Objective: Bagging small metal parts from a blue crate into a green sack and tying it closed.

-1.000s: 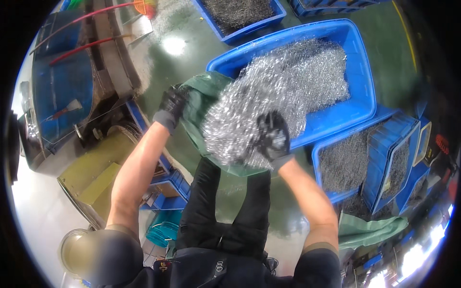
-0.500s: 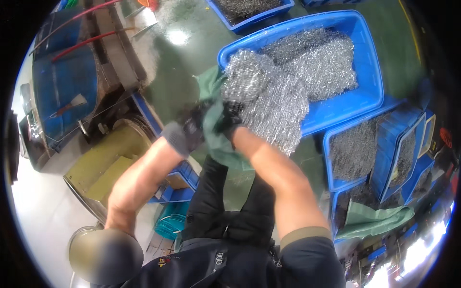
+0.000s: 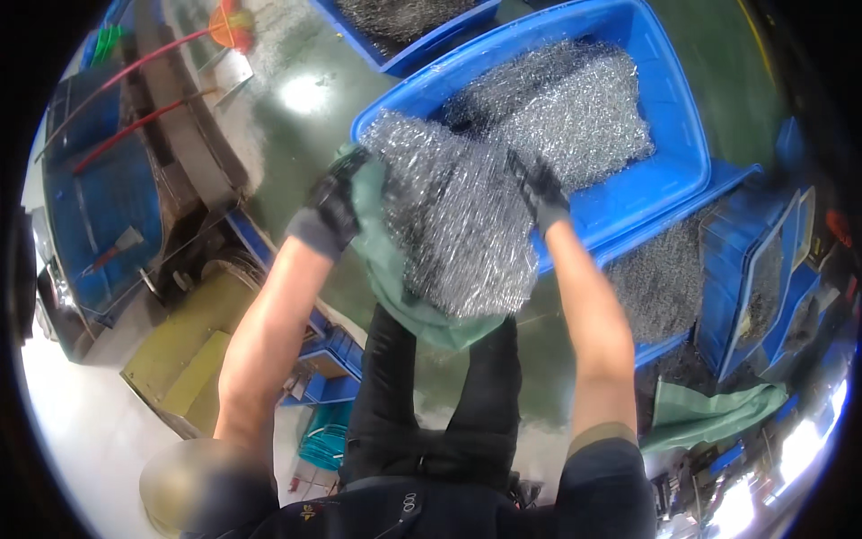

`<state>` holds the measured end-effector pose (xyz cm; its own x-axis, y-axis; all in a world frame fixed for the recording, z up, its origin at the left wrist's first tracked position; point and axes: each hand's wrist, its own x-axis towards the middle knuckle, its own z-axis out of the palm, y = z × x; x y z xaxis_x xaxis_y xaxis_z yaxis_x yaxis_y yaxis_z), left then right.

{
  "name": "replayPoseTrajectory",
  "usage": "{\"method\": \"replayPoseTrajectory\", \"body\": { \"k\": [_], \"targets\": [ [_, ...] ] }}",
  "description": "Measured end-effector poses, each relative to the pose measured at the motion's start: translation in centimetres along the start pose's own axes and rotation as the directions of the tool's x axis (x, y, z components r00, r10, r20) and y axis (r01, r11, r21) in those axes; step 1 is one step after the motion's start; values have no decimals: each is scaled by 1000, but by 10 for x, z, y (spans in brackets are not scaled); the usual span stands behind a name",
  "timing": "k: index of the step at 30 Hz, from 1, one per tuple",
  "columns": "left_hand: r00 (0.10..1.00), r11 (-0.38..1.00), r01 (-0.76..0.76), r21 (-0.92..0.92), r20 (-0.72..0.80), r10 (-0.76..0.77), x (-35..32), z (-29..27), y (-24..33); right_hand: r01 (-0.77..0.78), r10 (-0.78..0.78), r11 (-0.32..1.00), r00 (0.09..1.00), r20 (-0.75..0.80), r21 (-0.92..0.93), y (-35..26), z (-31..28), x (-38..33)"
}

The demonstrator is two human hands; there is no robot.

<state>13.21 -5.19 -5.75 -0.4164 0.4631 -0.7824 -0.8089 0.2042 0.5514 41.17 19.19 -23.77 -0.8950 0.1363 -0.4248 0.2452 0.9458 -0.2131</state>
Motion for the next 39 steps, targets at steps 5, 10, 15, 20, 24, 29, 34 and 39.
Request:
{"method": "replayPoseTrajectory", "body": {
  "k": [5,10,15,20,24,29,34,39],
  "targets": [
    [999,986,32,-166,-25,-36,-29,35,18,338,-144,617,936,-321,710,48,94,10],
    [986,880,23,474,-154,56,-58,33,38,108,-249,859,942,224,500,23,68,16],
    [979,990,88,108,-195,-65,-44,26,32,150,-269,903,929,256,403,13,13,2],
    [978,982,186,29,-102,-182,-21,-12,19,40,16,268,999,-46,963,13,9,-14],
    [969,972,233,-23,-73,-234,-14,-39,24,-62,-88,245,992,86,968,10,-54,-12],
    [984,412,-179,893,153,96,-16,-42,38,-227,-263,-797,965,16,560,-52,-199,-42],
    [971,592,-120,797,219,-98,-15,-8,49,83,-102,137,992,-69,987,-136,-241,-70],
    [982,887,-133,443,-61,178,-81,32,51,407,-384,852,913,-136,329,-195,-251,-60]
  ]
}}
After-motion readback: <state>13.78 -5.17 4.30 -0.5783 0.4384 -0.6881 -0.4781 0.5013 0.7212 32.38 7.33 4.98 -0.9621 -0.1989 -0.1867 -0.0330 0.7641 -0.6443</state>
